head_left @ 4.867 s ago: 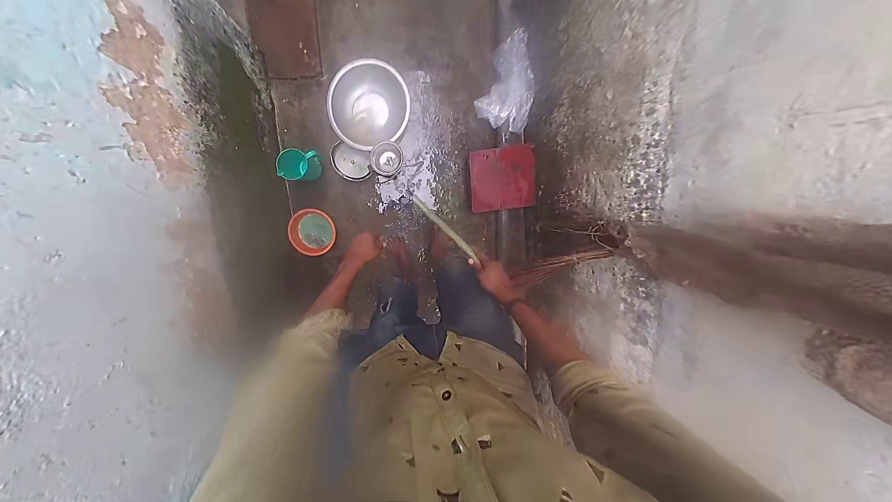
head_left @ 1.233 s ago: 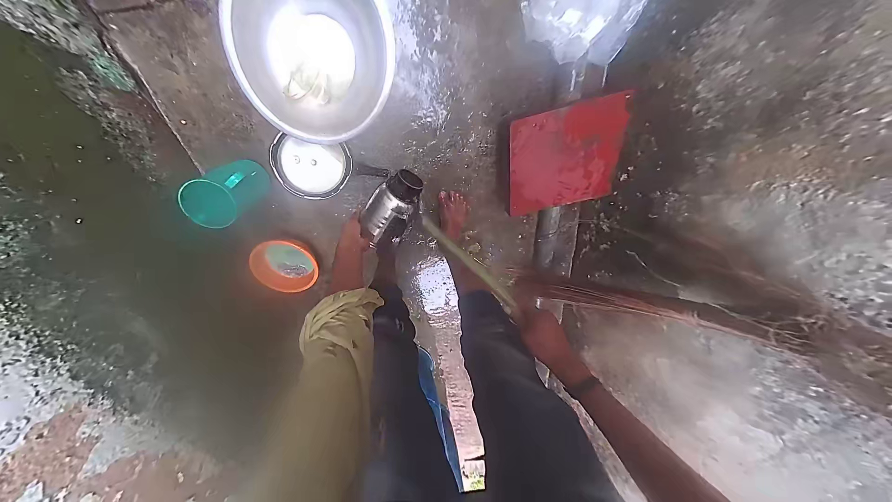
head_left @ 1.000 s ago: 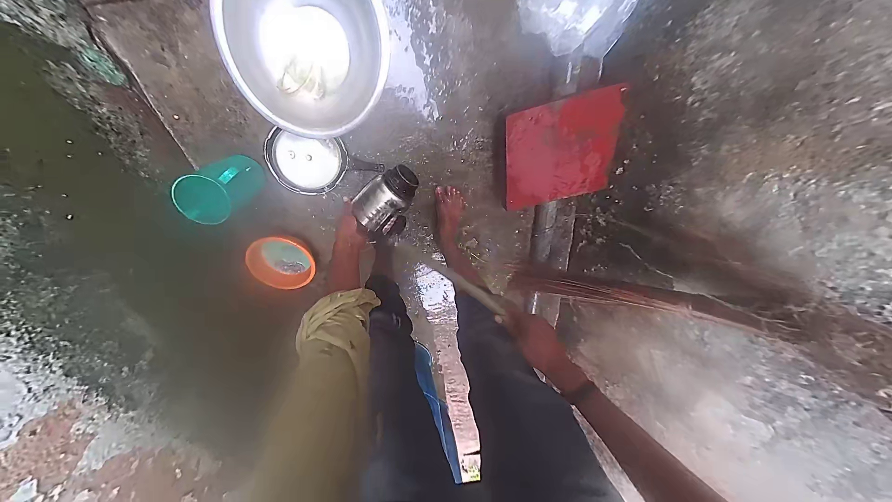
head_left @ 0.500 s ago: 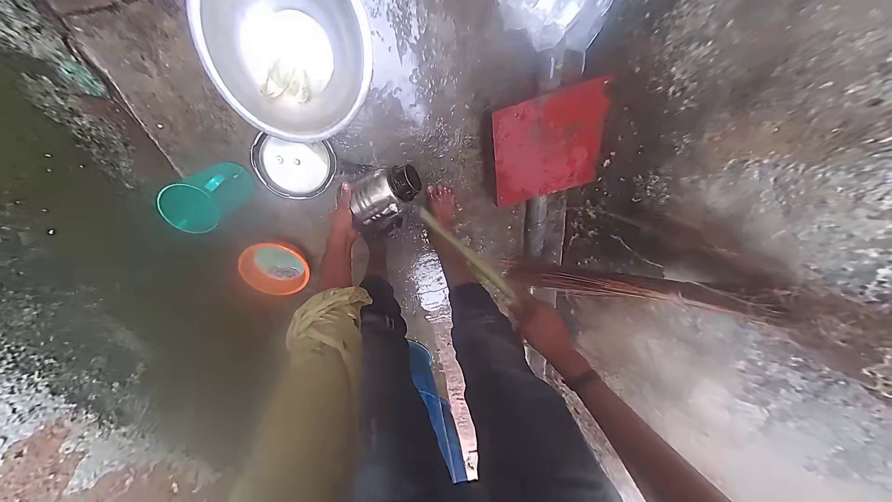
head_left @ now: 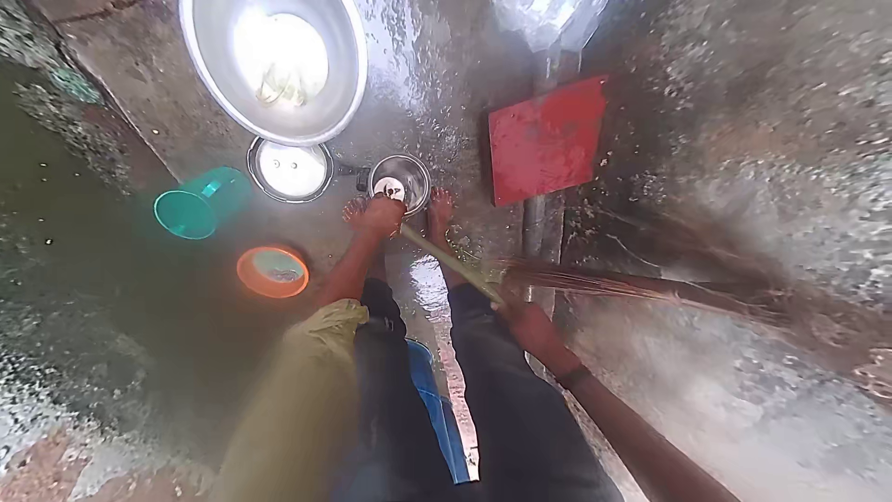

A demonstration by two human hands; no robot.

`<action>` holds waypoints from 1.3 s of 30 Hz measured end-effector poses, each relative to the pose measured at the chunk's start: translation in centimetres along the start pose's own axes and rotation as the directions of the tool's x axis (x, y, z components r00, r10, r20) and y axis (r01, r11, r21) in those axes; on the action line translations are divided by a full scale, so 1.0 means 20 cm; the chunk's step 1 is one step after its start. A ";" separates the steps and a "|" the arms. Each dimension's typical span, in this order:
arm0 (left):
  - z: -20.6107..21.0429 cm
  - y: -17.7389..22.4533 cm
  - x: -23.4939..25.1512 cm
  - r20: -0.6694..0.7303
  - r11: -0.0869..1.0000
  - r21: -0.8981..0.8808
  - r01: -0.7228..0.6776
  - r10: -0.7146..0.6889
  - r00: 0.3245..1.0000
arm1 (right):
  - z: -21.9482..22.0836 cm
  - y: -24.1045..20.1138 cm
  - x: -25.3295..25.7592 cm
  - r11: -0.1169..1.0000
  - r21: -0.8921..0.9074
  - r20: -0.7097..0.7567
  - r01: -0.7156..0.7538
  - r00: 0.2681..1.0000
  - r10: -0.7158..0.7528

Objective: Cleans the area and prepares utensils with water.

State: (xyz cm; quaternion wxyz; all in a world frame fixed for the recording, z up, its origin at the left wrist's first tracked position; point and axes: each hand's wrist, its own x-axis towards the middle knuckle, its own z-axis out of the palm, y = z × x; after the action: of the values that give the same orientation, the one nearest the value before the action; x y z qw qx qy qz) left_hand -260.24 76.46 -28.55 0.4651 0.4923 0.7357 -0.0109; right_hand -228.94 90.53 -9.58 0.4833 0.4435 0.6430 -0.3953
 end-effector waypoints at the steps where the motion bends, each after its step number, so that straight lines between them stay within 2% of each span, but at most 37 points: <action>1: 0.00 0.01 0.03 0.051 0.999 0.029 -0.018 0.016 0.999 | -0.01 0.00 0.00 1.000 -0.001 -0.002 -0.011 1.000 0.011; 4: -0.05 0.01 0.10 0.217 0.997 0.073 -0.029 0.012 0.976 | -0.03 -0.01 0.01 0.998 0.002 -0.045 -0.063 0.997 0.063; 8: -0.08 -0.02 0.10 0.201 0.996 0.077 -0.034 0.018 0.979 | -0.03 -0.03 0.04 0.999 -0.016 0.021 -0.038 0.999 0.038; 12: -0.14 0.00 0.12 0.248 0.996 0.077 -0.051 0.030 0.968 | -0.04 -0.05 0.05 0.997 -0.019 0.005 -0.080 0.997 0.080; 16: -0.14 -0.01 0.18 0.244 0.990 0.111 -0.085 0.055 0.968 | -0.01 -0.05 0.05 0.996 -0.046 0.049 -0.079 0.995 0.081; 25: -0.11 -0.06 0.24 0.228 0.979 0.124 -0.164 0.133 0.964 | -0.11 -0.03 0.07 0.996 0.012 -0.038 -0.090 0.995 0.090; 32: -0.09 -0.10 0.25 0.293 0.957 0.195 -0.213 0.150 0.944 | -0.11 -0.03 0.09 0.992 0.015 0.010 -0.123 0.992 0.123; 35: -0.10 -0.07 0.21 0.302 0.979 0.156 -0.131 0.079 0.950 | -0.12 -0.04 0.08 0.987 0.054 -0.009 -0.149 0.989 0.149; 37: -0.12 -0.07 0.23 0.255 0.999 0.029 0.032 -0.039 0.966 | -0.13 -0.01 0.10 0.992 0.088 -0.008 -0.089 0.996 0.090; 39: -0.22 -0.07 0.29 0.276 0.969 -0.116 0.219 -0.180 0.944 | -0.13 0.04 0.13 0.994 0.101 -0.003 -0.031 1.000 0.031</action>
State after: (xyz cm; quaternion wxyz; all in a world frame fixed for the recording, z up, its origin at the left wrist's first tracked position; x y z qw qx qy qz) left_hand -264.69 81.94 -30.75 0.5898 0.3741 0.7122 -0.0699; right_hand -229.23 93.71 -11.60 0.4651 0.4781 0.6162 -0.4187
